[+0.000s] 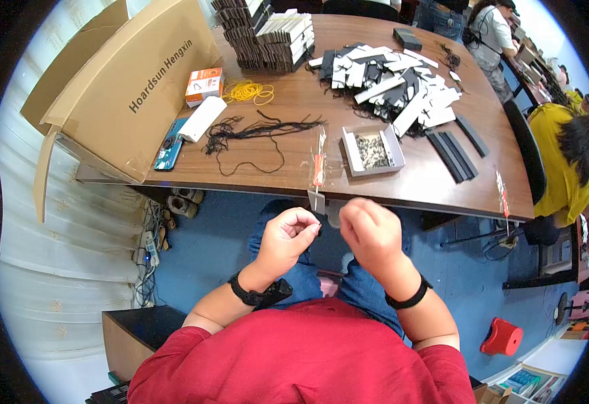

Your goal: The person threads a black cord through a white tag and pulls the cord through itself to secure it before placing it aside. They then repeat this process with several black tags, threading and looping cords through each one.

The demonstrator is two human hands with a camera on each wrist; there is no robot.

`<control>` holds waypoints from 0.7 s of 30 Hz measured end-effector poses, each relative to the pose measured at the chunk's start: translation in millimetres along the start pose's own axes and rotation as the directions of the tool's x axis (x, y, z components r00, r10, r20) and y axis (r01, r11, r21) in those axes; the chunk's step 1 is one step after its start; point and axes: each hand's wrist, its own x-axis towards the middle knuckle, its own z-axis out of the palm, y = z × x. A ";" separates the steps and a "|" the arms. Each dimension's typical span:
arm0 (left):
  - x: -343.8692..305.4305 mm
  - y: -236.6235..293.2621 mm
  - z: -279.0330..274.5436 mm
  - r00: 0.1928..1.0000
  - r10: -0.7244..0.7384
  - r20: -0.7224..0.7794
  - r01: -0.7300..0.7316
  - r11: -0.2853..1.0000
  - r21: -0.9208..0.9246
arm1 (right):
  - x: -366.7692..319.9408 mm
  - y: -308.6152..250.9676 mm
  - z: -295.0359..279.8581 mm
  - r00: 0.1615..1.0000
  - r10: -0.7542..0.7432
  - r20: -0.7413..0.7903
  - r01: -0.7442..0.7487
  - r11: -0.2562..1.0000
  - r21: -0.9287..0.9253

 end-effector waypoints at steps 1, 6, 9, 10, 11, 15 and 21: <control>-2.9 2.3 2.5 1.000 0.007 0.009 -0.008 1.000 0.023 | -9.1 -7.5 -3.3 1.000 0.001 0.012 -0.002 0.999 0.041; -20.2 -1.1 11.7 0.990 0.035 0.140 -0.061 0.980 0.190 | -57.2 -29.2 -14.4 0.896 0.417 0.153 -0.442 0.805 0.396; -25.7 -3.0 12.8 0.980 0.030 0.196 -0.079 0.966 0.247 | -70.7 -35.7 -21.3 0.718 0.597 0.358 -0.650 0.393 0.650; -26.7 -1.6 14.0 0.982 0.025 0.185 -0.086 0.940 0.331 | -70.9 -36.6 -24.2 0.692 0.612 0.384 -0.658 0.314 0.684; -27.3 0.5 16.3 0.979 0.052 0.199 -0.118 0.935 0.335 | -71.6 -37.2 -26.9 0.665 0.624 0.411 -0.661 0.235 0.713; -24.4 8.5 23.0 0.954 0.159 0.254 -0.251 0.888 0.386 | -68.6 -35.9 -32.0 0.671 0.575 0.468 -0.659 0.173 0.732; -25.0 11.5 22.4 0.950 0.174 0.258 -0.272 0.868 0.415 | -66.0 -31.9 -30.8 0.690 0.533 0.490 -0.606 0.056 0.793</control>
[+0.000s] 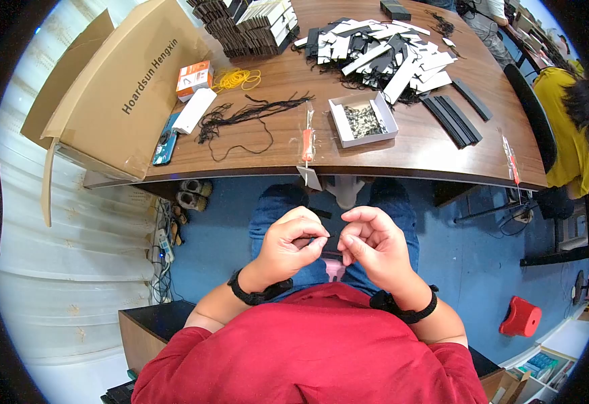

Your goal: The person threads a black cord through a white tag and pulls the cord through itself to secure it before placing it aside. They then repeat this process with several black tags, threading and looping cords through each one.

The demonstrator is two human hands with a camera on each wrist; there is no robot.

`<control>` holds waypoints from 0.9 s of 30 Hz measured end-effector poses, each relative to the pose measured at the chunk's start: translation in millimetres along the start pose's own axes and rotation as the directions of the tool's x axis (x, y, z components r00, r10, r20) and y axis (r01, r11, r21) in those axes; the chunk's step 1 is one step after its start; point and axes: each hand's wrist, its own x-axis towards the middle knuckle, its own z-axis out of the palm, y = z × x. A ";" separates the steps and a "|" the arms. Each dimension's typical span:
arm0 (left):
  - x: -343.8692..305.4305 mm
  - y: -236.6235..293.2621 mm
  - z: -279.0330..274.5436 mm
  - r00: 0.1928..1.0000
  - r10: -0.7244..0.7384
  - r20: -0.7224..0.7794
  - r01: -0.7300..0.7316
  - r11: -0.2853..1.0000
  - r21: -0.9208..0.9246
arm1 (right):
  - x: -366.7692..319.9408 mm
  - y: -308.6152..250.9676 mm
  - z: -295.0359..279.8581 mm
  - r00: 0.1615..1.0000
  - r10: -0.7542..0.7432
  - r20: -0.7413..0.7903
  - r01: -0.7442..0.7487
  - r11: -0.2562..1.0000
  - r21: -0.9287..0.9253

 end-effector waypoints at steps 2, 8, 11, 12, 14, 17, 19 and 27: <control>-0.2 -0.3 -0.1 1.000 -0.003 0.000 0.003 1.000 -0.006 | 1.4 0.1 -0.4 1.000 0.016 0.027 -0.016 1.000 0.011; -1.4 -1.7 -1.2 1.000 -0.022 -0.003 0.021 0.999 -0.039 | 6.0 3.7 0.1 0.994 0.072 0.078 -0.075 0.996 0.038; -2.3 -1.7 -1.7 0.999 -0.044 -0.004 0.043 0.998 -0.043 | 8.1 4.7 -0.2 0.987 0.121 0.106 -0.128 0.990 0.063; -2.5 -2.0 -2.1 0.999 -0.043 -0.004 0.043 0.998 -0.045 | 8.5 4.8 -0.2 0.983 0.139 0.116 -0.148 0.986 0.073; -3.1 -3.4 -2.5 0.999 -0.043 -0.008 0.042 0.997 -0.059 | 9.6 5.1 -0.1 0.981 0.152 0.117 -0.163 0.983 0.084; -4.0 -7.0 -2.2 0.998 -0.057 -0.011 0.056 0.993 -0.103 | 12.8 8.1 -0.2 0.979 0.180 0.101 -0.189 0.978 0.091; -3.4 -7.8 -1.5 0.996 -0.085 -0.003 0.084 0.987 -0.139 | 15.3 10.8 0.1 0.981 0.173 0.084 -0.180 0.980 0.084; 1.0 -17.1 -6.3 0.974 -0.226 -0.004 0.224 0.969 -0.106 | 24.1 9.0 6.5 0.952 -0.261 0.158 0.290 0.613 -0.735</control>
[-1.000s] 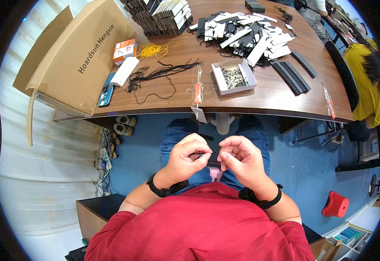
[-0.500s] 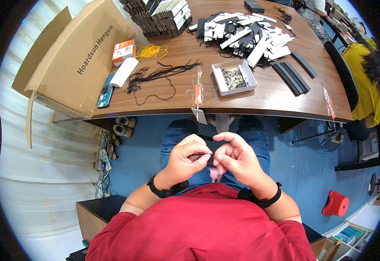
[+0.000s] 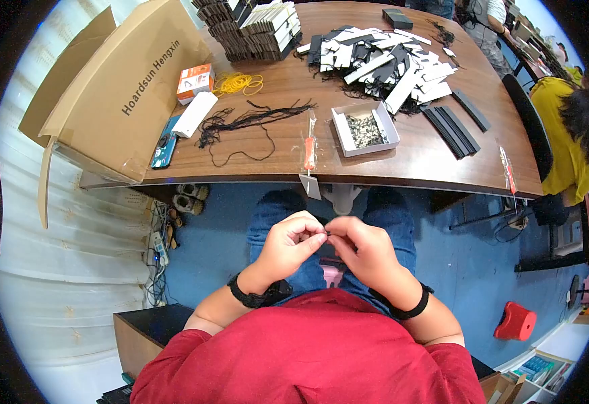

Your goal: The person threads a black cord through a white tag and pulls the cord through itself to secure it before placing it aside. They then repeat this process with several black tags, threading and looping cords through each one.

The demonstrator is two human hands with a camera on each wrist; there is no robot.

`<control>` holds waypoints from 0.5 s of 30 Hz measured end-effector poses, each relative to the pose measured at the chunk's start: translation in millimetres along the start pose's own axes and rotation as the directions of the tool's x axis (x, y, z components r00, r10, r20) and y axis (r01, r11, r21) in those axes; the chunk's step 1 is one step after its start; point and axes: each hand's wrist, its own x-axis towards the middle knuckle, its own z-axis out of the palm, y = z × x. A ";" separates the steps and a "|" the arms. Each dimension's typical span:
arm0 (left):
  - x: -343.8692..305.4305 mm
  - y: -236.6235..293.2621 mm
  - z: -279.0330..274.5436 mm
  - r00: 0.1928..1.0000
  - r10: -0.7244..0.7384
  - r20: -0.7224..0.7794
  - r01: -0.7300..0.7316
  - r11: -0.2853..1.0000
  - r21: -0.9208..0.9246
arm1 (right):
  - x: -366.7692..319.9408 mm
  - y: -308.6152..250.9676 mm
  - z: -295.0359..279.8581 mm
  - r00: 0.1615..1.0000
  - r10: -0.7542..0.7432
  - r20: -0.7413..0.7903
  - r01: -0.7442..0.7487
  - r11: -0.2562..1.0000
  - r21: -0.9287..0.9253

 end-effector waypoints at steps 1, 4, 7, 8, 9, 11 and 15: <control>0.9 -0.2 -1.1 1.000 -0.005 -0.009 0.005 0.999 0.032 | 2.4 -1.3 -1.1 0.997 -0.077 -0.011 0.076 0.995 -0.068; 1.5 1.6 -2.4 1.000 -0.003 -0.013 0.003 1.000 0.013 | 8.3 -2.5 -3.0 0.968 -0.252 -0.020 0.242 0.947 -0.210; 1.5 0.1 -2.8 0.998 -0.052 -0.038 0.050 0.998 -0.039 | 5.7 -15.1 -4.5 0.995 0.101 0.021 -0.102 0.994 0.044; 1.7 1.7 -2.8 0.998 -0.053 -0.040 0.052 0.999 -0.009 | 5.1 -14.5 -4.3 0.986 0.163 0.033 -0.165 0.982 0.094; 1.9 4.6 -2.8 0.998 -0.054 -0.043 0.055 0.998 0.022 | 4.3 -13.0 -3.7 0.974 0.223 0.049 -0.228 0.963 0.143; 2.1 6.1 -2.7 0.998 -0.048 -0.044 0.051 0.997 0.050 | 2.9 -10.7 -1.6 0.960 0.277 0.050 -0.281 0.937 0.210; 3.6 3.3 -3.7 0.998 -0.057 -0.023 0.057 0.998 -0.025 | 1.6 -7.4 3.1 0.953 0.302 0.016 -0.294 0.913 0.283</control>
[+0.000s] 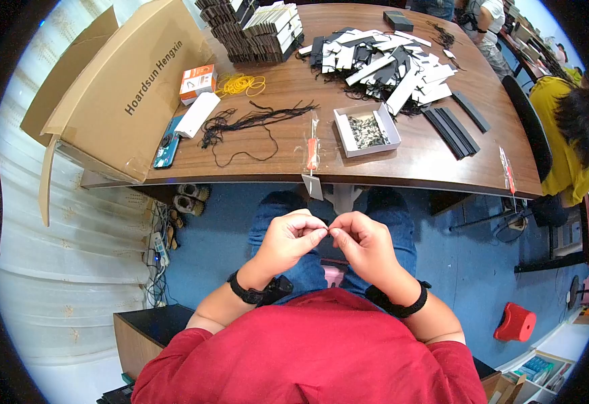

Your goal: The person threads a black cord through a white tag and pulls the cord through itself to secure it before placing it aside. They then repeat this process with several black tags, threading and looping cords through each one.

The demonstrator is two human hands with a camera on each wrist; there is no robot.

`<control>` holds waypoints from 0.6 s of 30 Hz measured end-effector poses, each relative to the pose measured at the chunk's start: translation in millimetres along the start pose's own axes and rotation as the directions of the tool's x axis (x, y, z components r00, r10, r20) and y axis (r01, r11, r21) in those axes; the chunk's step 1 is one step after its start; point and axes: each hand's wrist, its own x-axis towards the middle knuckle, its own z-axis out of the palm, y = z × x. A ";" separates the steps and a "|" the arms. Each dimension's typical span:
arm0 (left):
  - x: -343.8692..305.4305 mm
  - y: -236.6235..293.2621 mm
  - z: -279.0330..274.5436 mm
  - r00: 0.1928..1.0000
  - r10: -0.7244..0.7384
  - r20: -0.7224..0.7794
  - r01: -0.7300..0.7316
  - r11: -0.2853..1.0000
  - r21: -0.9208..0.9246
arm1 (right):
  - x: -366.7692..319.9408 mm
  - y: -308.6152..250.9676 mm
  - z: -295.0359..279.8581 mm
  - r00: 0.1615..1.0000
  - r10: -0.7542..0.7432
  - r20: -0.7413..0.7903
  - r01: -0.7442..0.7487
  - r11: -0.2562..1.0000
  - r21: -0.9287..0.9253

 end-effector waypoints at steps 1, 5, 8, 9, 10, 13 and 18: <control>0.2 -1.6 -0.5 1.000 -0.012 0.011 0.012 0.999 -0.037 | -0.4 1.6 0.8 1.000 0.020 -0.006 -0.020 1.000 0.018; 5.9 0.4 1.5 0.998 -0.056 0.003 0.054 0.951 -0.303 | 8.2 19.6 7.2 0.993 0.069 0.094 -0.092 0.962 0.258; 12.7 11.7 -2.4 0.992 -0.128 -0.009 0.101 0.823 -0.560 | 16.3 37.2 19.4 0.954 0.084 0.289 -0.179 0.930 0.321; 15.8 13.2 -6.7 0.993 -0.115 -0.004 0.088 0.784 -0.615 | 13.6 40.3 19.6 0.882 0.101 0.460 -0.226 0.948 0.226; 18.3 16.6 -12.1 0.995 -0.103 0.001 0.077 0.741 -0.667 | 9.9 43.4 25.9 0.861 0.117 0.494 -0.233 0.956 0.180; 22.4 27.6 -40.3 0.977 -0.068 -0.204 -0.097 0.710 -0.698 | 10.4 44.0 23.4 0.838 0.213 0.502 -0.323 0.936 0.141; 10.3 36.6 -100.3 0.873 -0.011 -0.487 -0.329 0.724 -0.606 | 5.3 46.6 -7.5 0.846 0.284 0.452 -0.419 0.878 0.231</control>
